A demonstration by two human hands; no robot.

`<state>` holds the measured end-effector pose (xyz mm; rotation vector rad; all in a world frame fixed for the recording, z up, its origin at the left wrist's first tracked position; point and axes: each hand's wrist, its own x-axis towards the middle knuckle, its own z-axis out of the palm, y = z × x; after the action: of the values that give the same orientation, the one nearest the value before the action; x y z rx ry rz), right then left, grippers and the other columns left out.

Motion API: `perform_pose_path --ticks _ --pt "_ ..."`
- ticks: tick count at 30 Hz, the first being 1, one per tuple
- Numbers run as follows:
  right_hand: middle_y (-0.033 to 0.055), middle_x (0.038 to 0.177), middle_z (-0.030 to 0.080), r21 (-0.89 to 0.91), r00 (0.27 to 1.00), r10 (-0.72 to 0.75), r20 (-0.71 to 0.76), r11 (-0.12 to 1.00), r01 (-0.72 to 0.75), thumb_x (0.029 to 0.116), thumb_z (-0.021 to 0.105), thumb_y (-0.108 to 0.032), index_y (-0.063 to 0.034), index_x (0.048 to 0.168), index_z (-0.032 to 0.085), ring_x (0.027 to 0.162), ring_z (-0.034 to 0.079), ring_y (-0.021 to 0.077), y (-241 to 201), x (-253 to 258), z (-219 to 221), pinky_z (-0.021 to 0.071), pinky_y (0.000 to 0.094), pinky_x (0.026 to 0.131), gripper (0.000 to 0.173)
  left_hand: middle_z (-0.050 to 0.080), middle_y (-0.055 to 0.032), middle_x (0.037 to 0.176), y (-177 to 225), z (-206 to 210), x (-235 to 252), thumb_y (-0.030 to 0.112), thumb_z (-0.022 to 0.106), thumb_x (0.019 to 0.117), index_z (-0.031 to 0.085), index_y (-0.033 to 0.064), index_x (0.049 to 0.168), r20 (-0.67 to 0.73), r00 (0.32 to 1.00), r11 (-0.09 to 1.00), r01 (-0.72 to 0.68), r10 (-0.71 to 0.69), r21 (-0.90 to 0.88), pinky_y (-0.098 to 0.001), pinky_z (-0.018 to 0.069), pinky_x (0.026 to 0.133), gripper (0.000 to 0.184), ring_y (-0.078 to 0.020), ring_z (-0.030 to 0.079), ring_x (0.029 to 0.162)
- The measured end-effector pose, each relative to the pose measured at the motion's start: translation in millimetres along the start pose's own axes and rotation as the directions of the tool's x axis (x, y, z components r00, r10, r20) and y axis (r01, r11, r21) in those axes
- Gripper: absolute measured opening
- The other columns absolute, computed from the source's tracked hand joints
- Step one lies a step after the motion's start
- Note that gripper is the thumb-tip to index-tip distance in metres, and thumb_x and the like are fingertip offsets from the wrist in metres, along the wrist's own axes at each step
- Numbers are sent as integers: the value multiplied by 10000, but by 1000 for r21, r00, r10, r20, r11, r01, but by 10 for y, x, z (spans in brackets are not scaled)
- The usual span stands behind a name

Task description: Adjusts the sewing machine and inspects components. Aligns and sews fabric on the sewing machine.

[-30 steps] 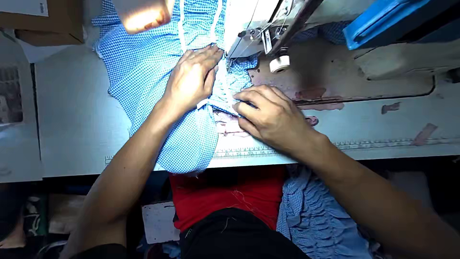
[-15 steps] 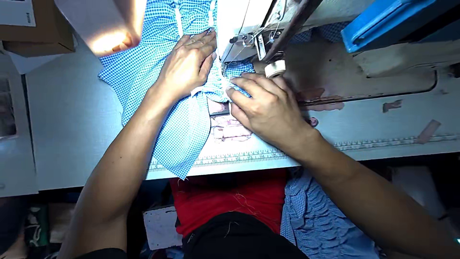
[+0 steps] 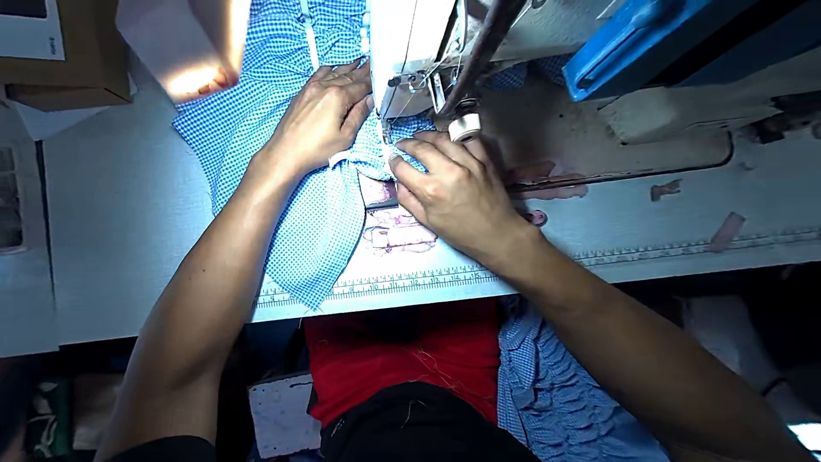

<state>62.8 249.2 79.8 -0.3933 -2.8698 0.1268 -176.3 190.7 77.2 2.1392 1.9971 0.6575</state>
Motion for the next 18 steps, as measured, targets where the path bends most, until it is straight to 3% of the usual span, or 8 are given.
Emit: perform_pose_path --ticks 2,4,5,8,9,11,14,18 --pt "123 1347 669 -23 1000 0 -14 1000 0 1077 458 -266 -119 1241 707 1314 572 358 -23 -7 -15 387 550 1119 332 710 -96 1297 146 -58 -132 195 424 1081 722 39 1203 -68 996 998 62 -63 -25 -362 416 1146 357 -203 603 1317" --pt "130 1293 688 -41 999 -24 -46 999 23 1063 494 -230 -110 1227 720 1289 577 370 -25 -31 -23 396 545 1117 304 697 -120 1063 390 -18 -370 155 484 1003 731 48 1070 -207 973 995 95 -102 -43 -397 498 933 278 -253 640 1070" --pt "126 1261 699 -40 996 -45 -82 998 42 1057 512 -212 -102 1200 730 1257 591 364 -19 -50 -11 405 537 1101 283 692 -122 1060 497 27 -494 173 529 973 737 59 1050 -236 970 997 50 -61 -53 -421 497 924 250 -273 626 1067" --pt "101 1147 731 2 976 -90 -199 996 92 1037 556 -183 -91 1072 756 1151 630 336 31 -97 48 433 514 1037 223 698 -68 1286 641 193 -683 283 590 953 741 142 1255 -144 989 999 -44 44 3 -473 459 1041 366 -277 600 1227" --pt "99 1117 737 29 972 -96 -215 994 105 1033 563 -187 -91 1056 762 1123 640 331 48 -110 53 441 508 1026 222 700 -43 1297 656 225 -683 332 598 974 742 165 1265 -128 991 999 -40 43 31 -472 449 1042 365 -269 598 1228" --pt "100 1052 740 101 969 -108 -223 986 133 1022 571 -181 -86 1025 771 1063 657 315 88 -115 35 466 487 993 222 728 -14 1214 672 239 -641 360 622 982 778 193 1189 -133 990 996 -29 39 81 -462 435 1017 308 -263 605 1170" --pt "92 1029 743 233 987 -84 -134 966 113 1004 577 -218 -86 1012 759 1029 685 282 157 -101 -43 493 466 980 224 759 -22 1057 708 247 -657 237 629 996 803 169 1074 -172 982 994 -64 80 91 -424 450 1013 202 -242 648 1089" --pt "118 1219 690 239 1000 -3 4 971 2 961 555 -379 -123 1333 666 1151 640 315 202 -131 -118 481 508 963 465 752 -82 972 795 288 -777 141 641 942 792 79 984 -192 964 978 -199 185 -58 -404 521 951 169 -255 682 1033"
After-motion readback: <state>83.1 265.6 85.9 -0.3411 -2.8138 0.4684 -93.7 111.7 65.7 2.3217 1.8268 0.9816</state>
